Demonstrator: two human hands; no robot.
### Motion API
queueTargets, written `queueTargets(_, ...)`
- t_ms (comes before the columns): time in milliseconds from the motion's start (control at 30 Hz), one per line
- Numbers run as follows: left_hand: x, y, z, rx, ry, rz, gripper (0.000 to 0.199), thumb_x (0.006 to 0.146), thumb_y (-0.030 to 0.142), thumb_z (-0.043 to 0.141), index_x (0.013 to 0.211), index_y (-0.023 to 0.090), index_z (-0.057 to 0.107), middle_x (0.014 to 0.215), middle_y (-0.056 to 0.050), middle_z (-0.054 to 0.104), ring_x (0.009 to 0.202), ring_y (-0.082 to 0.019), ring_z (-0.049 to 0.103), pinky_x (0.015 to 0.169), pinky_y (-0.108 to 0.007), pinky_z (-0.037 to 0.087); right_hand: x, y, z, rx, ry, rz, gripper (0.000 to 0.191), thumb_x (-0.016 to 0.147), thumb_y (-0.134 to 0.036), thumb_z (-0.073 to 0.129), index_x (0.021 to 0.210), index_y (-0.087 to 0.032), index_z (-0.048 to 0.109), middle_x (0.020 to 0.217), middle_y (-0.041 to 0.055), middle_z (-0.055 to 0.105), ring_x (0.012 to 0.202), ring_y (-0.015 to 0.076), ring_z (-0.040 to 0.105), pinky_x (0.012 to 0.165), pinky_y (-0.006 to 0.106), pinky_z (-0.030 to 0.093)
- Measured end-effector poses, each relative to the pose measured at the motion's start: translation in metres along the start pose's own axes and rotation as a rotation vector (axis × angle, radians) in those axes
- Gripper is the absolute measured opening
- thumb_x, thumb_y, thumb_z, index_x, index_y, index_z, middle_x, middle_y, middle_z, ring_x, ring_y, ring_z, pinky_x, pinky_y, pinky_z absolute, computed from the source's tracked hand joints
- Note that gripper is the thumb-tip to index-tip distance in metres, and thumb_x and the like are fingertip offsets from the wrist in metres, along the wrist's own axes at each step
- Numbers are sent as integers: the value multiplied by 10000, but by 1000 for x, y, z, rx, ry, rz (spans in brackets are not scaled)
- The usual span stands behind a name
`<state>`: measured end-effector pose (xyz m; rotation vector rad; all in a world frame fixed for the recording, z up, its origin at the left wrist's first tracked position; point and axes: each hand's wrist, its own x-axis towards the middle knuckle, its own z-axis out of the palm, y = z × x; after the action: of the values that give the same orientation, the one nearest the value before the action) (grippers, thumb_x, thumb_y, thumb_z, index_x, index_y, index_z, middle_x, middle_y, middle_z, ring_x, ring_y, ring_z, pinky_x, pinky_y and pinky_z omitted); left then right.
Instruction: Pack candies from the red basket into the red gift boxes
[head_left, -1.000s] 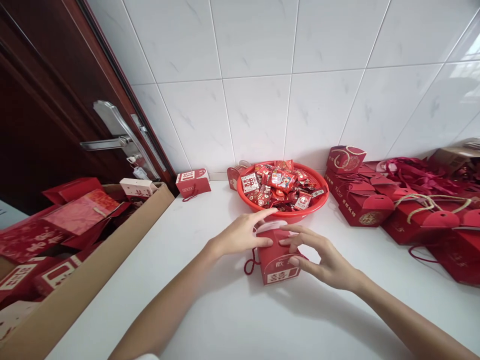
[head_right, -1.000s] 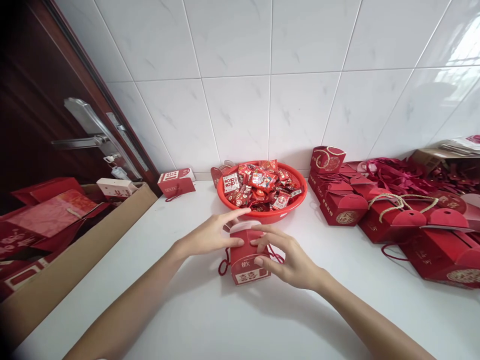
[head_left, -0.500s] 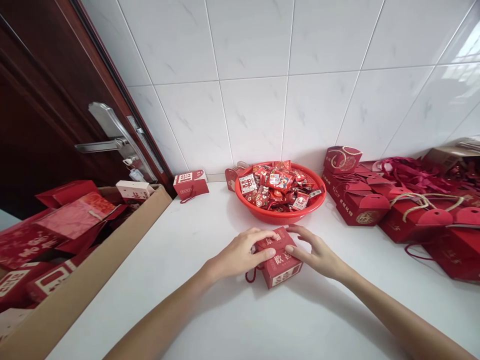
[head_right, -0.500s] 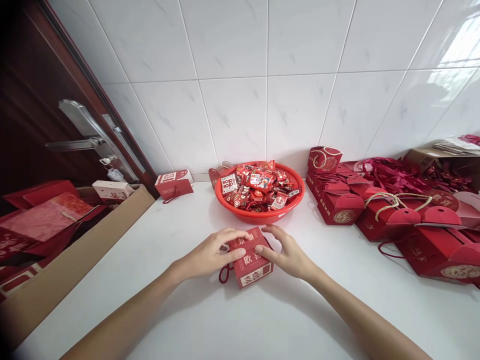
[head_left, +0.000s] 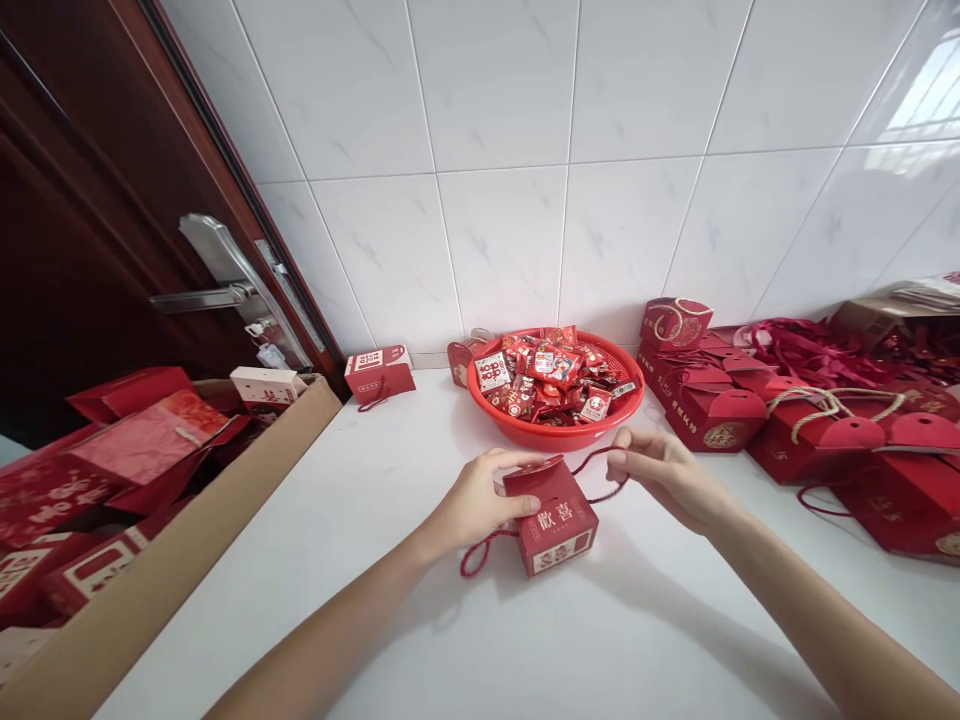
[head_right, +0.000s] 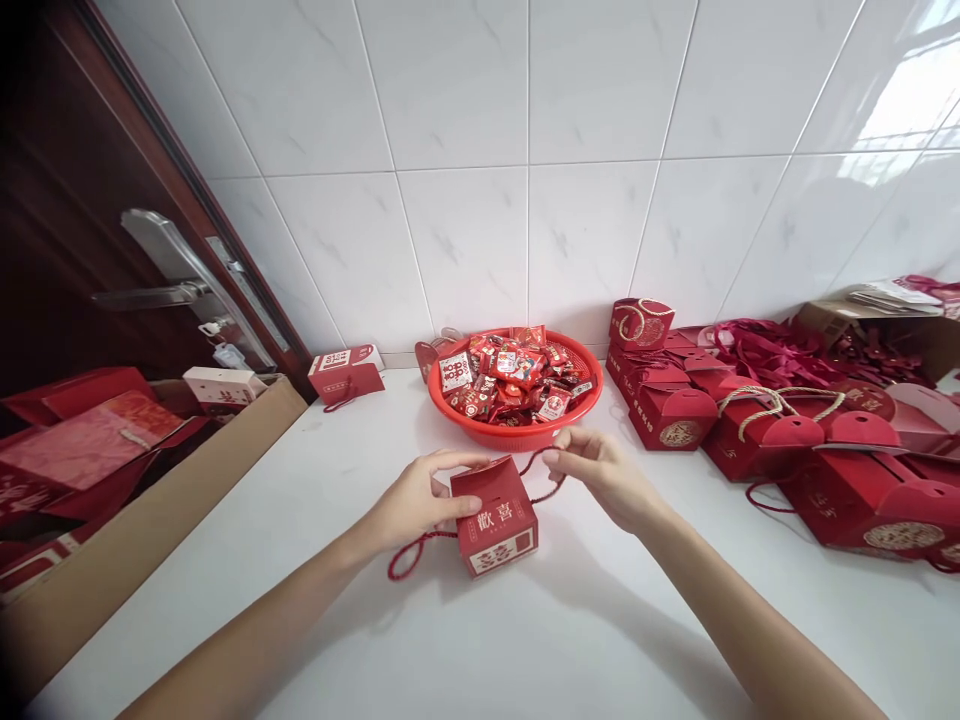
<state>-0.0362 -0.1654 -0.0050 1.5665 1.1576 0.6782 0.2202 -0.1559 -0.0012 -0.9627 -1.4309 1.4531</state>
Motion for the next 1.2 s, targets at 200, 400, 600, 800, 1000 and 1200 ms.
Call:
queueTargets(200,-3,67,-15,-329,-61,99,453,773,337,785,1171,173,644,1206,-101,667,976,-209,684,873,-353,543,-5,-34,4,-17,-6,-80,356,727,-462,829,869,-178,666,808,27,669,762,161,623,745,312,517)
queueTargets(400,0,107,19,-423,-198,249,400,848,321,717,1207,188,606,1299,-123,617,1249,-277,572,1015,-399,481,-8,-34,31,-218,65,-211,428,767,-396,794,1075,-220,554,843,17,685,779,198,675,698,337,565)
queueTargets(600,12,119,48,-473,-300,318,528,808,329,746,1281,178,567,1317,-141,608,1310,-289,529,1073,-418,447,-12,-30,28,-364,415,-390,181,850,-371,642,919,-214,581,825,40,704,703,186,660,591,293,535)
queueTargets(800,9,115,24,-407,-276,329,374,812,285,729,1165,203,637,1406,-108,562,1356,-306,498,1062,-427,461,-37,-25,-28,-375,841,-449,159,759,-309,662,882,-227,603,784,27,703,678,194,668,674,341,559)
queueTargets(1000,13,74,-10,-352,-128,219,320,775,345,754,1046,180,709,1263,-96,657,1124,-257,637,1012,-409,486,-36,1,-97,-484,1326,-403,105,696,-216,598,799,-196,596,795,99,679,758,256,689,794,413,549)
queueTargets(1200,12,25,-17,-308,-59,90,254,765,354,755,924,158,720,1019,-79,723,987,-206,644,1008,-392,473,-11,15,-119,-537,1440,-335,85,701,-180,548,772,-220,526,806,92,653,777,250,663,804,373,527)
